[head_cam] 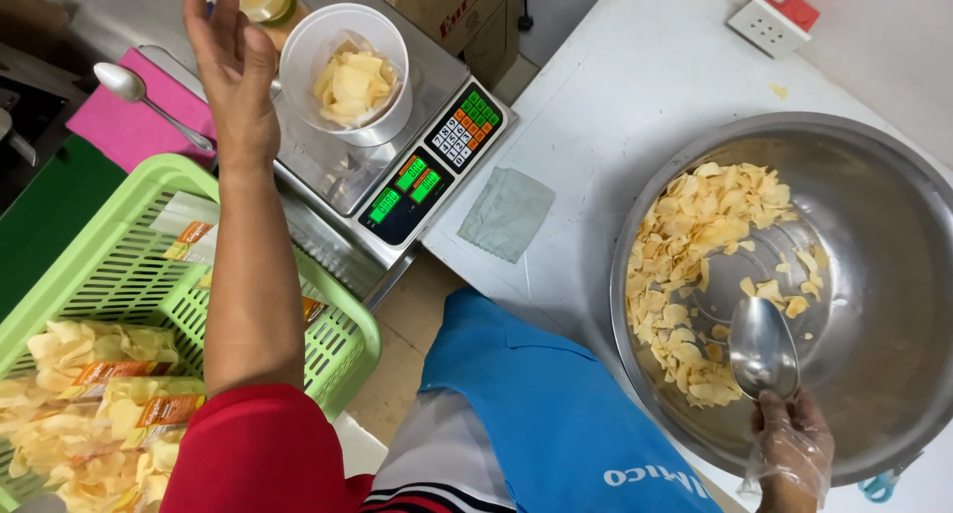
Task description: The person scoops potato chips from a large metal bowl into small clear plastic bags using a metal scoop. After filling each bag, they place it on a digital scale to check the weight, then move the bag into a green basket. The process is repeated multiple times throughout the clip.
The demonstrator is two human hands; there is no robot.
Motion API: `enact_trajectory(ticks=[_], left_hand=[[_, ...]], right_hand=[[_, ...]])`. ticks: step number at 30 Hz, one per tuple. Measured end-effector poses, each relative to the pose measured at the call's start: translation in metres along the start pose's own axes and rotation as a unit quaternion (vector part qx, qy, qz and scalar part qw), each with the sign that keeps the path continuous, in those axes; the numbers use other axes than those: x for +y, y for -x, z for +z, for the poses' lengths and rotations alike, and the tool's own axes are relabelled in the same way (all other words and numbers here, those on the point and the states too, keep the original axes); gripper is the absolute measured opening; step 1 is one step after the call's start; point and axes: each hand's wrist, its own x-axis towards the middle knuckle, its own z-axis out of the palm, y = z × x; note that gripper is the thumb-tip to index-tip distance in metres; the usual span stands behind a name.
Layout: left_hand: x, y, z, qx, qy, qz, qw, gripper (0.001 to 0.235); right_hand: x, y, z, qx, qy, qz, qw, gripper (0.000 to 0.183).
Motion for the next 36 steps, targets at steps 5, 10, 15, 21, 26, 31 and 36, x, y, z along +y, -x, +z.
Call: enact_trajectory(ticks=[5, 10, 15, 21, 26, 31, 36], left_hand=[[0.019, 0.01, 0.004, -0.083, -0.012, 0.009, 0.996, 0.076], [0.024, 0.016, 0.011, -0.106, -0.027, -0.009, 0.994, 0.072], [0.024, 0.018, 0.013, -0.093, -0.014, -0.009, 0.995, 0.066], [0.031, 0.019, 0.013, -0.065, -0.059, -0.102, 0.991, 0.075], [0.028, 0.018, 0.014, -0.039, -0.081, -0.12, 0.989, 0.075], [0.026, 0.02, 0.014, -0.039, -0.069, -0.125, 0.989, 0.075], [0.025, 0.024, 0.012, -0.041, -0.071, -0.121, 0.989, 0.074]], right_hand=[[0.001, 0.0, 0.01, -0.004, -0.029, -0.016, 0.999, 0.043], [-0.007, 0.01, 0.008, -0.021, -0.067, 0.006, 0.998, 0.043], [0.007, 0.008, 0.004, -0.019, -0.072, -0.004, 0.997, 0.036], [0.008, 0.012, 0.012, -0.028, -0.074, 0.01, 0.997, 0.041], [0.007, 0.011, 0.021, -0.019, -0.099, 0.061, 0.993, 0.043], [0.018, 0.002, 0.029, -0.011, -0.096, 0.071, 0.993, 0.046], [0.035, -0.006, 0.032, -0.02, -0.115, 0.071, 0.991, 0.043]])
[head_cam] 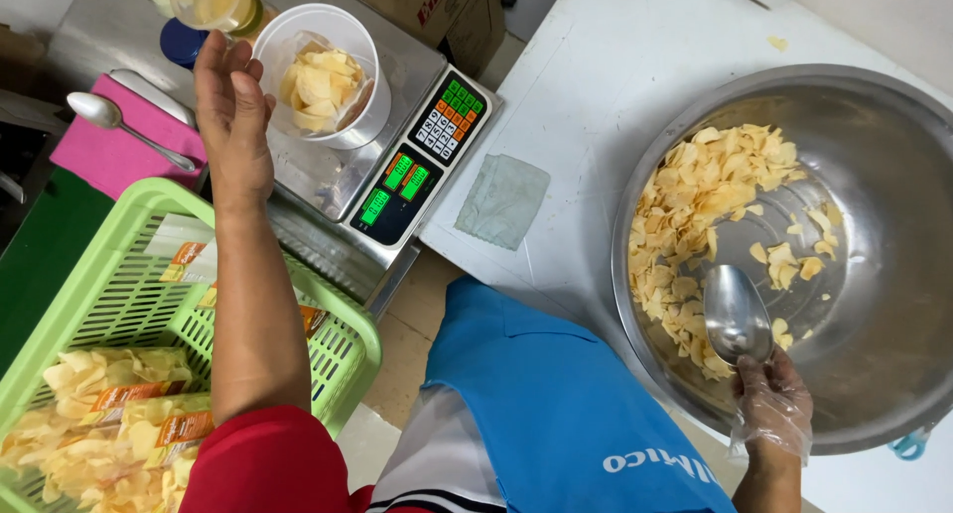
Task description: The person scoops potato chips from a large metal bowl into small clear plastic bags using a metal scoop. After filling each bag, they place it on a digital scale to check the weight, then move the bag into a green basket. The process is repeated multiple times throughout the clip.
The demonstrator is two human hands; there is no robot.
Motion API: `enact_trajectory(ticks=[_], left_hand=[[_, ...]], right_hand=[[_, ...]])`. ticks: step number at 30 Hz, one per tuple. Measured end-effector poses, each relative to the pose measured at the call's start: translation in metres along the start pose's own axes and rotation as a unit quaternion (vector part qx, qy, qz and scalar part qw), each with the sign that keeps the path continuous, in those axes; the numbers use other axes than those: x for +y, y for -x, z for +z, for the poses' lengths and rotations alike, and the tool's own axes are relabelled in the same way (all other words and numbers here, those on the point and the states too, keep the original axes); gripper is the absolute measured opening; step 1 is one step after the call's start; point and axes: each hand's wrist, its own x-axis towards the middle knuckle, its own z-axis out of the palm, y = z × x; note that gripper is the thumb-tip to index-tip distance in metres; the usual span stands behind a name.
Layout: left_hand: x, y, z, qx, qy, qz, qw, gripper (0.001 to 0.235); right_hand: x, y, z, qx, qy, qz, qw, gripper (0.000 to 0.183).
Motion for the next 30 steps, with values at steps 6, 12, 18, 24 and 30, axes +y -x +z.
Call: enact_trajectory(ticks=[6, 12, 18, 24, 30], left_hand=[[0.008, 0.003, 0.001, 0.002, 0.0, -0.007, 1.0, 0.075], [0.002, 0.003, 0.0, 0.001, 0.01, -0.007, 1.0, 0.067], [0.005, 0.006, 0.004, -0.056, 0.02, 0.111, 0.992, 0.068], [0.005, 0.019, 0.017, -0.09, -0.023, 0.089, 0.992, 0.117], [-0.007, 0.008, 0.028, -0.041, -0.161, 0.051, 0.985, 0.119]], right_hand=[[-0.019, 0.017, 0.008, -0.004, 0.026, 0.016, 1.0, 0.041], [-0.005, 0.008, 0.002, -0.025, 0.045, -0.037, 0.998, 0.038], [-0.013, 0.023, 0.005, -0.031, 0.06, -0.039, 0.997, 0.038], [-0.006, 0.02, 0.002, -0.064, 0.024, -0.054, 0.996, 0.041], [-0.01, 0.018, 0.006, -0.052, 0.052, -0.047, 0.996, 0.036]])
